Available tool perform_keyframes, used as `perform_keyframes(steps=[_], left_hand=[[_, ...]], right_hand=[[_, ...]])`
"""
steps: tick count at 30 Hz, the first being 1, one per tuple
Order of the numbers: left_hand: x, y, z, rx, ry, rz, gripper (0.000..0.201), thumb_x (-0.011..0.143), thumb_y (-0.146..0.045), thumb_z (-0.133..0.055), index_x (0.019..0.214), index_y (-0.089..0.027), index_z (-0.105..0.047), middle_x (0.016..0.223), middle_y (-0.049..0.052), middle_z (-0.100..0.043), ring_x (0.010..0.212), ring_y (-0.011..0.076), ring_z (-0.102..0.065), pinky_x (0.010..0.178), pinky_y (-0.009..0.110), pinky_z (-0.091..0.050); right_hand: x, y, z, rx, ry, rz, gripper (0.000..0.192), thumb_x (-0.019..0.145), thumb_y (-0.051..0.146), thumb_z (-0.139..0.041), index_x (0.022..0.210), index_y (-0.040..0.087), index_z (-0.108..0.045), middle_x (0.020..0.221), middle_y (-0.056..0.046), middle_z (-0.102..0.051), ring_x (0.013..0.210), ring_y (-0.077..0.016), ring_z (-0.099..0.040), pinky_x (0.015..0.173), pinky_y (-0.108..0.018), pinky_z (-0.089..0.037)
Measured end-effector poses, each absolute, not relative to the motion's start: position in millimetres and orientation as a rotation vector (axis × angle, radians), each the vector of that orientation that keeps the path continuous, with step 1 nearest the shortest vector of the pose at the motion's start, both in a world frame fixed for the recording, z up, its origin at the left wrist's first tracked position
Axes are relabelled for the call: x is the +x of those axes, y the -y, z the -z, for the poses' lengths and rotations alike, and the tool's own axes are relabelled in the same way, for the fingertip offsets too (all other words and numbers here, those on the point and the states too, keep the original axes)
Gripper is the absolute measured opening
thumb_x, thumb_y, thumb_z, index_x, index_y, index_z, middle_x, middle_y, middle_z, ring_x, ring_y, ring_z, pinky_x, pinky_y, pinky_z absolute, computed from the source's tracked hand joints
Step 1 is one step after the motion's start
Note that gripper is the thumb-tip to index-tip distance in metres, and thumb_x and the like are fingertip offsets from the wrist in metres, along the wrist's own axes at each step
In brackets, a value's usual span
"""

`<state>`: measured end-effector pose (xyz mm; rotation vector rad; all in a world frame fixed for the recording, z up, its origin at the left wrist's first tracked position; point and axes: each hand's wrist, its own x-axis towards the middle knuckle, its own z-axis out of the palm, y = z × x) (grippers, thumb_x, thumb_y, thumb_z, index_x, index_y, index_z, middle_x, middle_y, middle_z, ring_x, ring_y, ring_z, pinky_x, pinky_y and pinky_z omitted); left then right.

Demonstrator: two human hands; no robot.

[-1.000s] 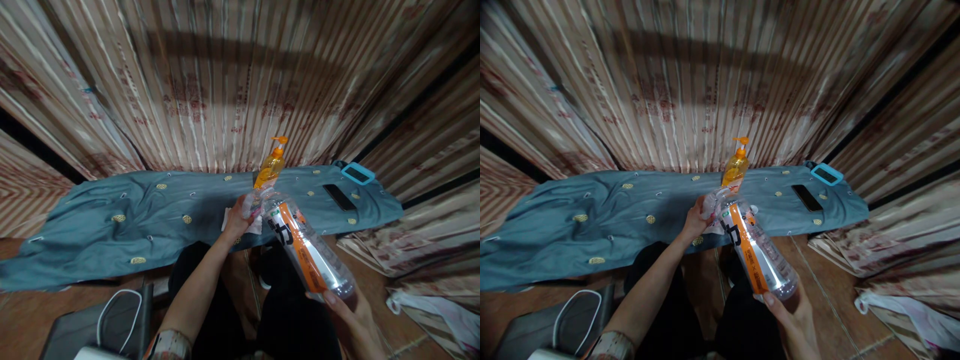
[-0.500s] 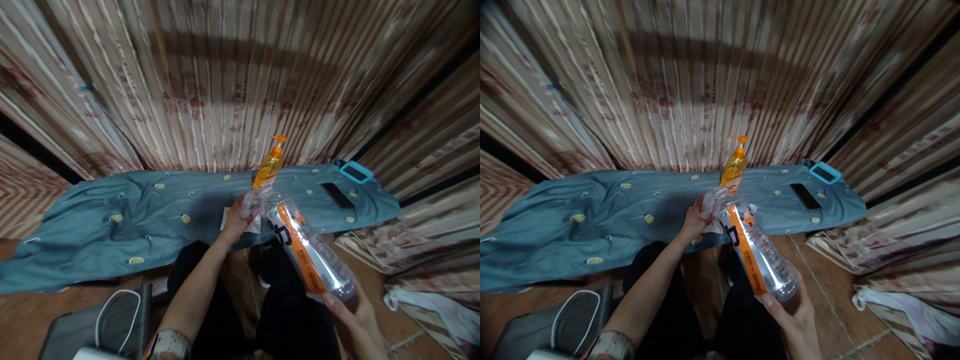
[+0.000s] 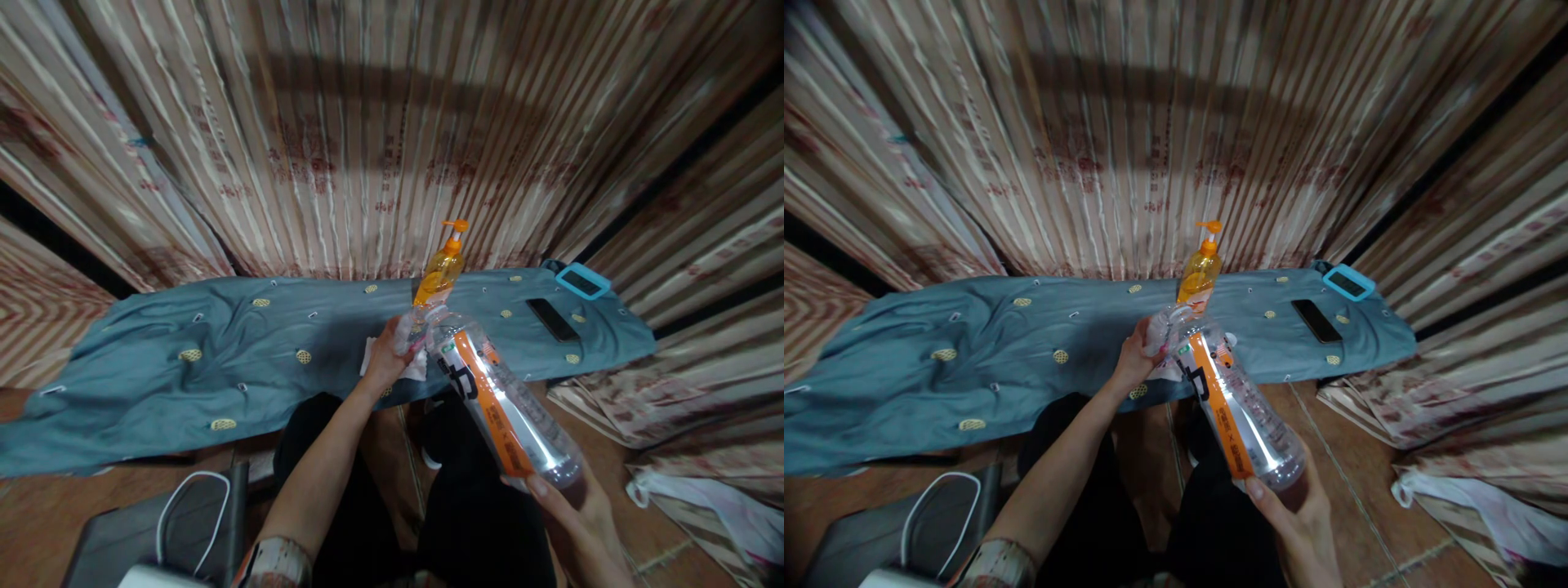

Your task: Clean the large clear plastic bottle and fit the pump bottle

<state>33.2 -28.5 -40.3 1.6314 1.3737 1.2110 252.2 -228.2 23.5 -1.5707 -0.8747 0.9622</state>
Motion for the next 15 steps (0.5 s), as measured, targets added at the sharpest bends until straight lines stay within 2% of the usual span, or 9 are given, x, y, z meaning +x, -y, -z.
perform_keyframes(steps=[7,12,15], left_hand=[[34.7,30.8,32.3,1.645,-1.37,-1.24,0.048,0.077,-0.027,-0.075,0.122,-0.02,-0.058,0.116,0.006,-0.073,0.106,0.0227,-0.07,0.093,0.033,-0.054],[34.2,31.6,32.9,1.64,-1.381,-1.209,0.053,0.076,-0.025,-0.076,0.125,-0.02,-0.056,0.114,0.006,-0.073,0.103,0.0226,-0.07,0.092,0.034,-0.054],[33.5,31.3,33.7,1.646,-1.376,-1.214,0.054,0.075,-0.024,-0.075,0.125,-0.02,-0.056,0.116,0.006,-0.073,0.103,0.023,-0.07,0.092,0.035,-0.054]], right_hand=[[254.3,227.4,-18.5,-1.546,0.883,-0.919,0.069,0.07,0.048,-0.083,0.129,0.021,-0.062,0.116,-0.011,-0.076,0.107,-0.0377,-0.07,0.083,-0.048,-0.061],[251.4,228.0,-24.6,-1.606,0.884,-0.937,0.075,0.069,0.053,-0.082,0.133,0.02,-0.06,0.119,-0.012,-0.075,0.117,-0.0418,-0.065,0.108,-0.061,-0.043],[250.2,228.0,-26.8,-1.592,0.892,-0.938,0.071,0.071,0.051,-0.081,0.131,0.02,-0.061,0.113,-0.011,-0.077,0.112,-0.0397,-0.069,0.101,-0.055,-0.051]])
